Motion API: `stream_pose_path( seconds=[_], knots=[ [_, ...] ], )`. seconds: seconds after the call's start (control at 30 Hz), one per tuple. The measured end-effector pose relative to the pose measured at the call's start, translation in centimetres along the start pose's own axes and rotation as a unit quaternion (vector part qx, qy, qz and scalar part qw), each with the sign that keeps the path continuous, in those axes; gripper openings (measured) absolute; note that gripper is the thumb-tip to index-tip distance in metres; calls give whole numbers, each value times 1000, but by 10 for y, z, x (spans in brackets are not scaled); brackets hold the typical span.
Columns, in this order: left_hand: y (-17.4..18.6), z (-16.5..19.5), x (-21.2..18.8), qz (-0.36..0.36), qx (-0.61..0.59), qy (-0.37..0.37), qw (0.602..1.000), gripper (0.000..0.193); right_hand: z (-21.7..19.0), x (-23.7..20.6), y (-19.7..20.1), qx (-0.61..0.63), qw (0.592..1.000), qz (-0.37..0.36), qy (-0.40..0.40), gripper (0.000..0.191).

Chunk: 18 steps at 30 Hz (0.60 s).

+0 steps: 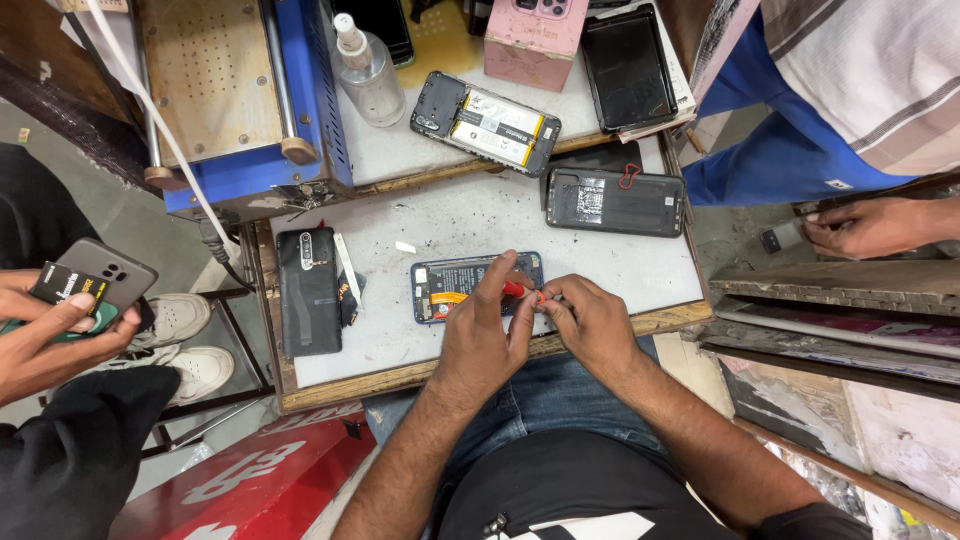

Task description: The person works on a disassembled smartphone, using a red-handled screwdriver to remove screws and a plastic pry tool to separate components. They handle the phone's internal parts and battery, then pick up a black phone back cover and inspect it.

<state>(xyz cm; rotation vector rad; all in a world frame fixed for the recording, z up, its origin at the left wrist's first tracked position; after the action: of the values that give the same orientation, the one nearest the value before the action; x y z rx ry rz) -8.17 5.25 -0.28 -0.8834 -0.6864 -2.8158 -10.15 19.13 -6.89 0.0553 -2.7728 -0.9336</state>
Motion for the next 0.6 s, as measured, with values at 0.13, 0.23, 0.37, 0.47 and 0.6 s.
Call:
stream_pose_path(
  seconds=[0.13,0.23,0.37,0.47,0.6],
  knots=[
    [-2,-2,-5,5,6,-8,1000,75,-4,2,2,0,1000,9,-5,17],
    [2,-8,-7,38,-9,-10,999,74,-7,4,7,32,999,27,-5,23],
    [17,-37,-6,101,-20,32,994,72,6,2,19,151,985,66,-51,20],
    [21,-45,-6,115,6,22,993,73,23,-2,21,211,971,70,-83,34],
    [19,-42,-5,110,39,-16,993,75,32,-5,18,267,959,56,-79,45]
  ],
)
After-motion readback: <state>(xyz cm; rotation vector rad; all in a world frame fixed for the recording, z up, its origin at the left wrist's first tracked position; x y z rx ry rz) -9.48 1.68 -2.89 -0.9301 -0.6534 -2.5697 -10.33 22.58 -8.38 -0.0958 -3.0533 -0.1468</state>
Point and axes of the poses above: each hand's wrist, its own x-axis towards the middle knuckle, its own y-axis out of the back of the hand, z = x × y, the point moved 10 cm from there along x, towards the middle knuckle, and after that the axes turned 11 degrees about z, right-handed, at the moved point
